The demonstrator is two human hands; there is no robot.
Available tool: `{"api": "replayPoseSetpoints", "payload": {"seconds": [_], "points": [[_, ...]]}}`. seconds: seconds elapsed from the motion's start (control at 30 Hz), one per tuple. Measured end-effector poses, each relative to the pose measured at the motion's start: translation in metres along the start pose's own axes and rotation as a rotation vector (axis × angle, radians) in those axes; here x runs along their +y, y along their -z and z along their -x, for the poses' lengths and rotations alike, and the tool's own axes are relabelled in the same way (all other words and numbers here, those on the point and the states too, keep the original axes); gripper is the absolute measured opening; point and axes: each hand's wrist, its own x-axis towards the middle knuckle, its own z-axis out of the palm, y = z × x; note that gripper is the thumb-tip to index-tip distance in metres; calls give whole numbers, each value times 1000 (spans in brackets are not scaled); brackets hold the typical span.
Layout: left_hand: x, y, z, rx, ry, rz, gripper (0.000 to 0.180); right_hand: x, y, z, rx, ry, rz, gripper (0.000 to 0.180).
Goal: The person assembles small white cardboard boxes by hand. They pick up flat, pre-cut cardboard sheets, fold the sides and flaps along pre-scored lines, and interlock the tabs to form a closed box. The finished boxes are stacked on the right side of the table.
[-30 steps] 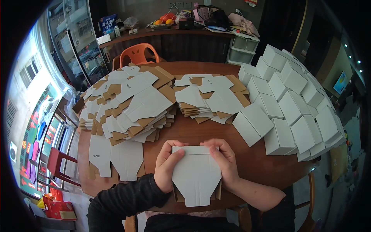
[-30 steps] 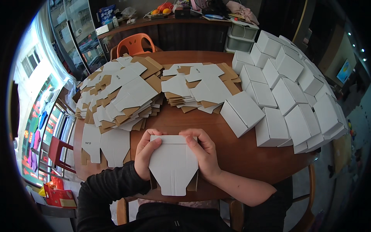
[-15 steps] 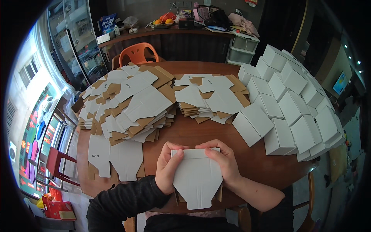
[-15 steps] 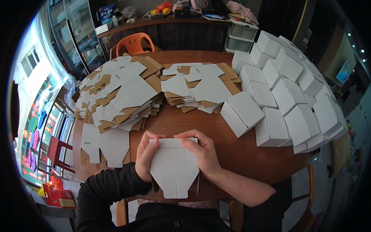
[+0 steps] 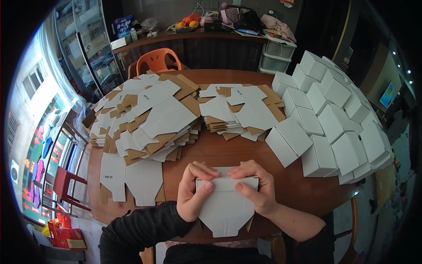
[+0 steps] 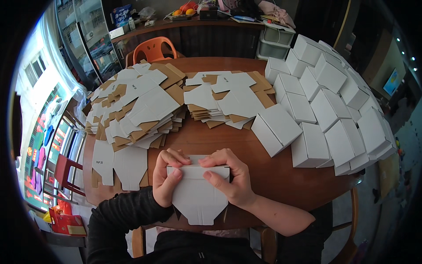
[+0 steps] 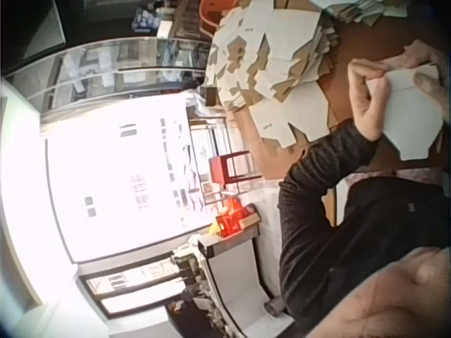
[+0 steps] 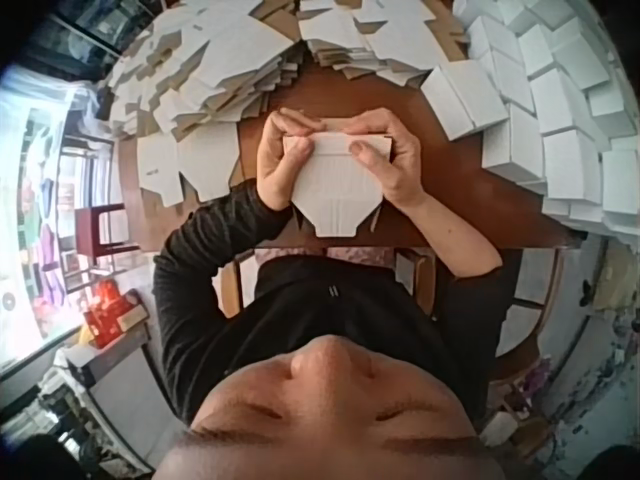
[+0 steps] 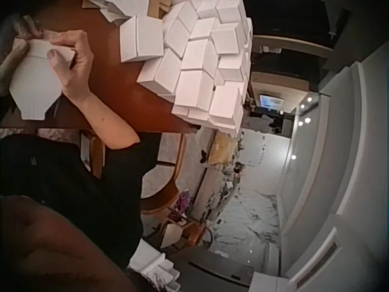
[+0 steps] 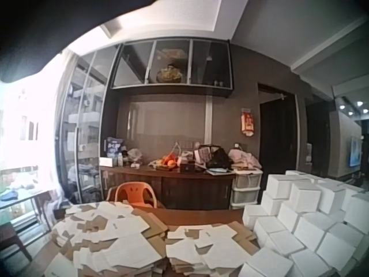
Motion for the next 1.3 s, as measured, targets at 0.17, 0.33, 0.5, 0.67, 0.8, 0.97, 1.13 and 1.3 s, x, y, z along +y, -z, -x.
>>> {"api": "replayPoseSetpoints", "payload": {"seconds": [0.17, 0.33, 0.5, 0.67, 0.8, 0.97, 1.13, 1.3], "points": [[-5, 4, -2, -34, -70, -110, 16, 6, 1, 3, -13, 45, 48, 18], [-8, 7, -1, -51, -67, -141, 15, 9, 3, 2, -31, 32, 54, 19], [-11, 1, -6, -5, -41, -183, 45, 11, 10, -3, -13, 64, 121, 21], [0, 0, -3, -38, 302, 53, 87, 7, 8, -5, 7, 10, 104, 25], [-4, 4, -2, -68, 326, 12, 91, 3, 14, -9, -39, 0, 138, 25], [-15, 8, 3, -70, 268, -66, 92, 2, 17, -8, -48, 0, 135, 23], [-13, 5, 3, -97, 199, -100, 100, -2, 16, -9, 5, 5, 111, 20], [-14, 4, 6, -138, 101, -186, 109, -3, 18, -9, 27, -1, 44, 18]]}}
